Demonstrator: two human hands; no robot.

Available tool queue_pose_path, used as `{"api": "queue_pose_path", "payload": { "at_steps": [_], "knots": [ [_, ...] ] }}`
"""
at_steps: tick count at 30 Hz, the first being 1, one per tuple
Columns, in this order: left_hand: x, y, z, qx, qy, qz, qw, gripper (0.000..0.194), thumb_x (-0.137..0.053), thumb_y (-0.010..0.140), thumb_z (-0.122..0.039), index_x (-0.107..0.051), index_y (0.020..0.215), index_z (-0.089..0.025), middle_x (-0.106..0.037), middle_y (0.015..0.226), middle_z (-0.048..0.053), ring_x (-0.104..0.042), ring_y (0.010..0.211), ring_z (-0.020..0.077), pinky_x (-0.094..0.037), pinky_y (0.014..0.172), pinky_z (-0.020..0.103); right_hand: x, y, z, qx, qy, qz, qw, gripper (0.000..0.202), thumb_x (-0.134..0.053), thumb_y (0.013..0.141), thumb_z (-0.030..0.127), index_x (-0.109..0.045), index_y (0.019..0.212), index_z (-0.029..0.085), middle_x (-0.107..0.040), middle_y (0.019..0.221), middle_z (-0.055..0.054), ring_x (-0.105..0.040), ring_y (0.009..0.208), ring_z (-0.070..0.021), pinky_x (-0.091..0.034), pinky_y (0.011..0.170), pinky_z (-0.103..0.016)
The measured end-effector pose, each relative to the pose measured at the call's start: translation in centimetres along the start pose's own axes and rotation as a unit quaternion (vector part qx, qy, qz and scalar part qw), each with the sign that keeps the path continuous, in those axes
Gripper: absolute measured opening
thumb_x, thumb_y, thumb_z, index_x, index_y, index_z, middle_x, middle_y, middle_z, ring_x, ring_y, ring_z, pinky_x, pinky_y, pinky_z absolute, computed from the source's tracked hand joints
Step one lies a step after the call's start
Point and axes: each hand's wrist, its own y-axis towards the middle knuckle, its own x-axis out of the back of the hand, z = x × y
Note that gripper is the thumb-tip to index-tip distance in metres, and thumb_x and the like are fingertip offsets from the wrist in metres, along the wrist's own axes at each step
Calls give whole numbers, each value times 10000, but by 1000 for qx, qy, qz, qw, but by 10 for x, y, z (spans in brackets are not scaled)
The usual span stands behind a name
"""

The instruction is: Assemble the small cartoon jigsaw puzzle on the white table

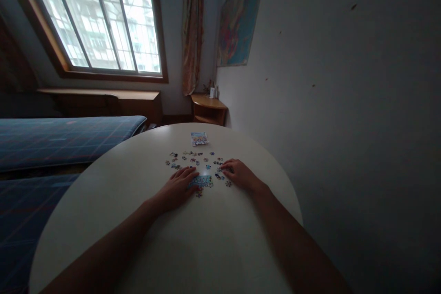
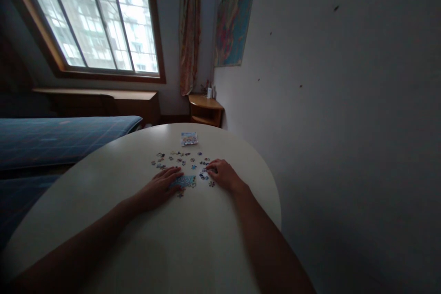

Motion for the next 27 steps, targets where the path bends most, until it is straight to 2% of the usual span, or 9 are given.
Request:
{"api": "queue_pose_path", "payload": {
  "at_steps": [6, 13, 18, 22, 27],
  "knots": [
    [0, -1, -1, 8, 3, 2, 1000, 498, -398, 972, -514, -483, 1383, -247, -423, 1508, 59, -323, 1412, 264, -267, 1161, 456, 1, 0, 1, -3, -2, -15, 1000, 253, -603, 838, 172, -731, 1055, 190, -705, 1072, -88, -618, 1009, -204, -443, 958, -361],
    [0, -1, -1, 5, 1, 8, 1000, 524, -371, 976, -543, -471, 1394, -244, -414, 1514, 61, -316, 1417, 258, -264, 1162, 451, 3, -1, 0, -49, 73, -40, 995, 310, -541, 847, 112, -685, 1116, 168, -702, 1089, -92, -645, 958, -175, -497, 904, -331],
    [1, -1, 0, 5, 0, 11, 1000, 519, -367, 977, -535, -467, 1400, -252, -404, 1523, 59, -298, 1428, 263, -254, 1166, 468, 7, -2, -4, -82, 66, -65, 992, 293, -555, 845, 134, -687, 1103, 173, -705, 1048, -94, -649, 934, -179, -499, 885, -341],
    [1, 0, -2, 8, 3, 12, 1000, 521, -381, 974, -529, -475, 1396, -240, -413, 1517, 63, -310, 1422, 267, -261, 1166, 461, 4, -1, 0, -42, 17, -58, 997, 234, -612, 826, 197, -728, 1029, 197, -703, 1065, -88, -614, 1029, -213, -437, 975, -389],
    [3, -1, -3, 8, 4, 11, 1000, 518, -375, 975, -530, -480, 1392, -242, -412, 1518, 63, -311, 1421, 262, -261, 1166, 458, -6, 0, 7, -9, -29, -39, 999, 228, -642, 819, 260, -748, 1015, 212, -673, 1145, -97, -565, 1097, -237, -404, 996, -396]
  ]
}}
